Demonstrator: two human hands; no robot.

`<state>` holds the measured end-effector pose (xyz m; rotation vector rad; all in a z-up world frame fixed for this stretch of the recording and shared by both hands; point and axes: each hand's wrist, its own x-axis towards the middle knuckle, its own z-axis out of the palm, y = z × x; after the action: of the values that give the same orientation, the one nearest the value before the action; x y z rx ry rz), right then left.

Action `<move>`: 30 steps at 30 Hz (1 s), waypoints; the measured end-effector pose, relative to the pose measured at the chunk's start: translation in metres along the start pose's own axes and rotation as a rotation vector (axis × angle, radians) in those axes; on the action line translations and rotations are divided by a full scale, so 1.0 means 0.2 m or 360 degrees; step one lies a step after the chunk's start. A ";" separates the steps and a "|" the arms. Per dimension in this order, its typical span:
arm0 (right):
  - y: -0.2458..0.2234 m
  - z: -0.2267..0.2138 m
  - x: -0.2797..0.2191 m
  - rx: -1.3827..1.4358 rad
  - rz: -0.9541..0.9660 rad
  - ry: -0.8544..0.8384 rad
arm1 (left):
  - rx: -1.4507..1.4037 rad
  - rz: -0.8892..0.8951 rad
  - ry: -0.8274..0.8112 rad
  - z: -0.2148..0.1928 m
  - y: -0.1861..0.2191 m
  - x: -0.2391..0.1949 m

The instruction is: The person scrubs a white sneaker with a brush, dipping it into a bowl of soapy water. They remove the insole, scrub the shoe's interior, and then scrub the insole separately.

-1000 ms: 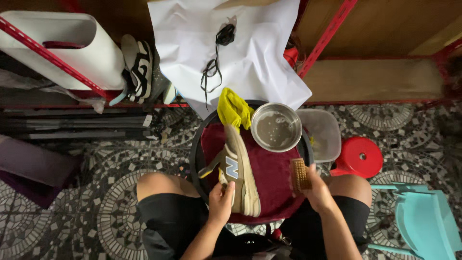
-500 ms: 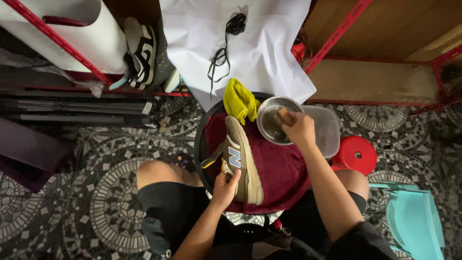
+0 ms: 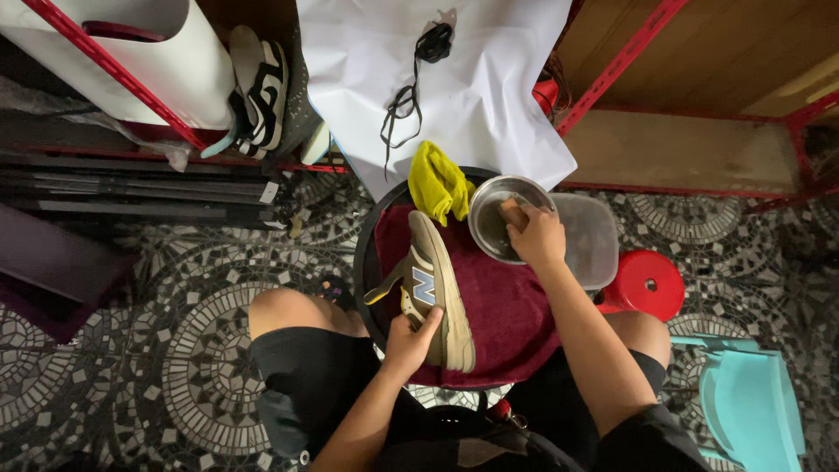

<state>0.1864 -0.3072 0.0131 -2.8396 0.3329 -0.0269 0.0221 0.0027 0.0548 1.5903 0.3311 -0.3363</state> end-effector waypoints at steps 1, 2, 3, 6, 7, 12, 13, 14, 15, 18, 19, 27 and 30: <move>-0.02 -0.02 -0.03 0.0003 0.0001 0.0000 | 0.0003 0.0000 0.0000 0.02 -0.07 0.01; -0.05 -0.05 -0.04 -0.0008 -0.0013 -0.0002 | -0.0043 0.0061 0.0006 0.03 -0.14 0.04; -0.07 -0.07 -0.05 -0.0019 -0.0028 -0.0004 | -0.0089 0.0122 0.0012 0.05 -0.20 0.06; 0.06 0.11 0.02 -0.0151 -0.0038 -0.0061 | -0.0061 0.0150 -0.0010 0.04 -0.24 0.12; 0.00 0.02 -0.03 -0.0149 -0.0031 -0.0065 | -0.0056 0.0145 -0.0015 0.03 -0.29 0.13; -0.01 0.00 -0.06 -0.0101 -0.0110 -0.0094 | -0.0085 0.0216 -0.0104 0.02 -0.11 0.11; -0.02 -0.02 -0.09 -0.0100 -0.0108 -0.0105 | -0.0083 0.0205 -0.0102 0.00 -0.09 0.08; -0.04 -0.03 -0.08 -0.0063 -0.0112 -0.0081 | -0.0083 0.0240 -0.0113 -0.02 -0.06 0.07; -0.06 -0.05 -0.08 -0.0027 -0.0117 -0.0057 | -0.0082 0.0275 -0.0124 -0.03 -0.03 0.07; 0.06 0.10 -0.03 -0.0113 -0.0183 0.0013 | -0.0089 0.0279 -0.0208 -0.03 -0.13 0.10; 0.04 0.07 -0.07 -0.0111 -0.0174 0.0000 | -0.0084 0.0265 -0.0212 -0.05 -0.04 0.03; -0.01 -0.06 -0.10 0.0283 -0.0088 0.0066 | 0.0135 0.0271 -0.0306 -0.11 -0.03 0.07; 0.02 -0.11 -0.14 0.0570 0.0025 0.0014 | 0.0200 0.0277 -0.0370 -0.17 0.22 0.01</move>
<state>0.1571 -0.3110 0.0326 -2.4831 0.3166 -0.0871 0.0426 0.0340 0.0962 1.6701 -0.0079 -0.4091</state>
